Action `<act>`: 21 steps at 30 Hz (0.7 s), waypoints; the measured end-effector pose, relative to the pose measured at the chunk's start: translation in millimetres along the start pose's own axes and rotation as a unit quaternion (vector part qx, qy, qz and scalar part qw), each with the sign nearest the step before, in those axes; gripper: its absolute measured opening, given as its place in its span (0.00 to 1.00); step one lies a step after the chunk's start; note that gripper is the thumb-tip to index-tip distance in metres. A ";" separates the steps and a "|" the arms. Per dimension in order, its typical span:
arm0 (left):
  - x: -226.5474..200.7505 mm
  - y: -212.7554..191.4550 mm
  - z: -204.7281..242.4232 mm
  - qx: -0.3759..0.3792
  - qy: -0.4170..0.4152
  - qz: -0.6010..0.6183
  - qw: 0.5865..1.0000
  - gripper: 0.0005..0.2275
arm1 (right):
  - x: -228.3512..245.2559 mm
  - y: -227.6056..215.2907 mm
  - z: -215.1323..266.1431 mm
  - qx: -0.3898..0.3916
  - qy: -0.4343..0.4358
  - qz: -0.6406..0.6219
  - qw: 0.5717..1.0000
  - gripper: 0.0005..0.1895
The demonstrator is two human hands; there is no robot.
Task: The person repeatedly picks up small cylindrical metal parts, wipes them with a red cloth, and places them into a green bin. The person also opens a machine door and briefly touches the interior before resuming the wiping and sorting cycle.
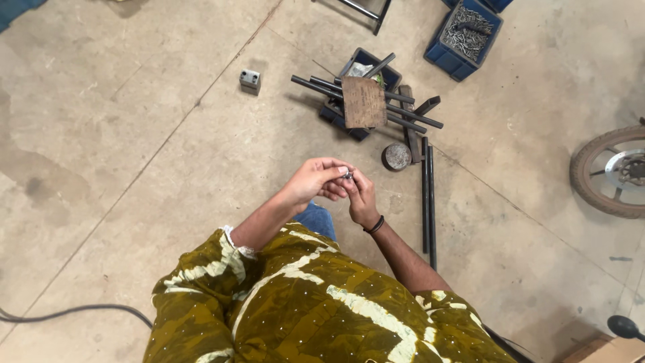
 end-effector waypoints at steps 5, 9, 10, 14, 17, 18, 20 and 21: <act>-2.7 0.7 6.4 0.020 -0.008 0.007 1.000 0.12 | 10.6 0.2 -0.1 -0.007 -0.007 0.012 1.000 0.27; -3.0 6.7 9.0 0.059 -0.026 0.086 0.994 0.12 | 21.8 -10.0 1.3 -0.054 -0.053 0.114 0.991 0.22; -4.3 7.7 8.8 0.066 -0.024 0.091 0.993 0.12 | 26.0 -12.2 2.4 -0.062 -0.069 0.126 0.988 0.21; -8.0 11.1 7.5 0.079 -0.011 0.091 0.993 0.12 | 38.7 -16.3 3.3 -0.083 -0.105 0.144 0.981 0.17; -12.8 15.2 4.8 0.082 0.004 0.091 0.992 0.12 | 44.9 -17.0 3.4 -0.093 -0.127 0.167 0.973 0.16; -15.1 17.4 4.7 0.083 0.010 0.095 0.992 0.12 | 45.5 -17.0 4.2 -0.097 -0.133 0.172 0.971 0.16; -20.0 19.2 6.5 0.078 0.004 0.094 0.992 0.11 | 45.4 -19.0 6.4 -0.107 -0.143 0.181 0.967 0.15; -24.1 21.0 8.3 0.074 0.002 0.094 0.993 0.11 | 42.2 -21.8 5.7 -0.116 -0.131 0.196 0.965 0.14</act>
Point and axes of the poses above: each hand's wrist, its own z-axis away from the middle knuckle, its own y-axis out of the palm, x = y × z, the point moved 10 cm from there along -z, towards the middle knuckle, and after that the axes turned 9 degrees about y, right-handed, at the moved point
